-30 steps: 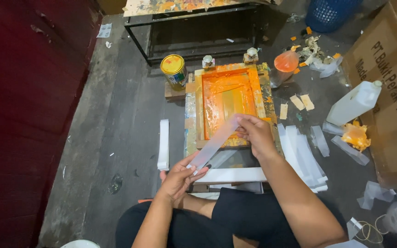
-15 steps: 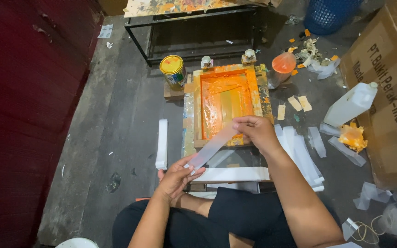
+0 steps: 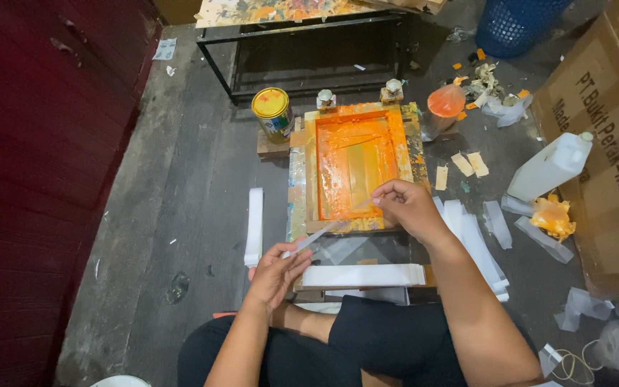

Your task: The person sits on the floor and uses a squeegee to spread orange ink across a screen printing frame. They then place a white strip of material under the frame, pull it through to apply the ink, and set the printed strip aside. This process is repeated multiple times.

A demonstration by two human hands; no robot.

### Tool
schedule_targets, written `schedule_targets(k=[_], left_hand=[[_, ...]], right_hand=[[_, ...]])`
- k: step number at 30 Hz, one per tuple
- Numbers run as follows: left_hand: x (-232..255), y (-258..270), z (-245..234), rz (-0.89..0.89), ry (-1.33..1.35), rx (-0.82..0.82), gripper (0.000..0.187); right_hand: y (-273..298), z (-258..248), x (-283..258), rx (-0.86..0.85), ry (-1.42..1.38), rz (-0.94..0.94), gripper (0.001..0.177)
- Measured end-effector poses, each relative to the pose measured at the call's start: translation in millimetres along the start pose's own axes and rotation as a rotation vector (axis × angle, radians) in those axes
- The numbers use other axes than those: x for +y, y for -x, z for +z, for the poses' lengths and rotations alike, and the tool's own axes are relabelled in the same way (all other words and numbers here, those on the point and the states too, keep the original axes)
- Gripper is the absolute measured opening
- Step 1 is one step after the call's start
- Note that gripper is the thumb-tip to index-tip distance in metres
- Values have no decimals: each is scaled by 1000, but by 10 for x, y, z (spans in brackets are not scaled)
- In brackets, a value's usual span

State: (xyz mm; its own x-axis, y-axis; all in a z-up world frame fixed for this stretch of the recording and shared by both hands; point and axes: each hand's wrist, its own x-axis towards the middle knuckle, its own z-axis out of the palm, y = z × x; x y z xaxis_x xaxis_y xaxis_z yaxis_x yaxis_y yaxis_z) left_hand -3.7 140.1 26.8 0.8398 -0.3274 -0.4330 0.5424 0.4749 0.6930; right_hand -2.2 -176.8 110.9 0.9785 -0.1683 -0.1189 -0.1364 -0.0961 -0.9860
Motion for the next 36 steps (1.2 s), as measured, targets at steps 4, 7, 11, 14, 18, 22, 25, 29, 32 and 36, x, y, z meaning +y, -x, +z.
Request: schedule_targets(k=[4,7,11,14,18,22,25,29,32,36], left_hand=[[-251,-259,-360,-39,-40,14,16],[-222,-177,-352,-78,-77,37,17],[37,47,42,-55,-10,67,41],[86,114,162,-13,-44,82,49],[83,149,217,49,-255,159,38],[38,123,216,72,-296,192,35],[2,111,164,146,-223,242,33],[69,158,277,156,-227,227,33],[99,191,337,147,-237,225,34],[50,140,298,165,-254,205,35]], right_hand=[[48,5,-70,-11,-59,12,19],[54,-4,-105,-34,-81,30,25],[-50,-65,-77,-12,-52,39,27],[-86,-21,62,42,-78,28,24],[-19,134,39,137,-220,27,28],[-102,277,260,161,-344,32,33],[-138,372,390,107,-548,132,37],[-172,520,473,91,-700,293,17],[-123,659,468,83,-657,310,12],[-11,840,386,20,-515,259,12]])
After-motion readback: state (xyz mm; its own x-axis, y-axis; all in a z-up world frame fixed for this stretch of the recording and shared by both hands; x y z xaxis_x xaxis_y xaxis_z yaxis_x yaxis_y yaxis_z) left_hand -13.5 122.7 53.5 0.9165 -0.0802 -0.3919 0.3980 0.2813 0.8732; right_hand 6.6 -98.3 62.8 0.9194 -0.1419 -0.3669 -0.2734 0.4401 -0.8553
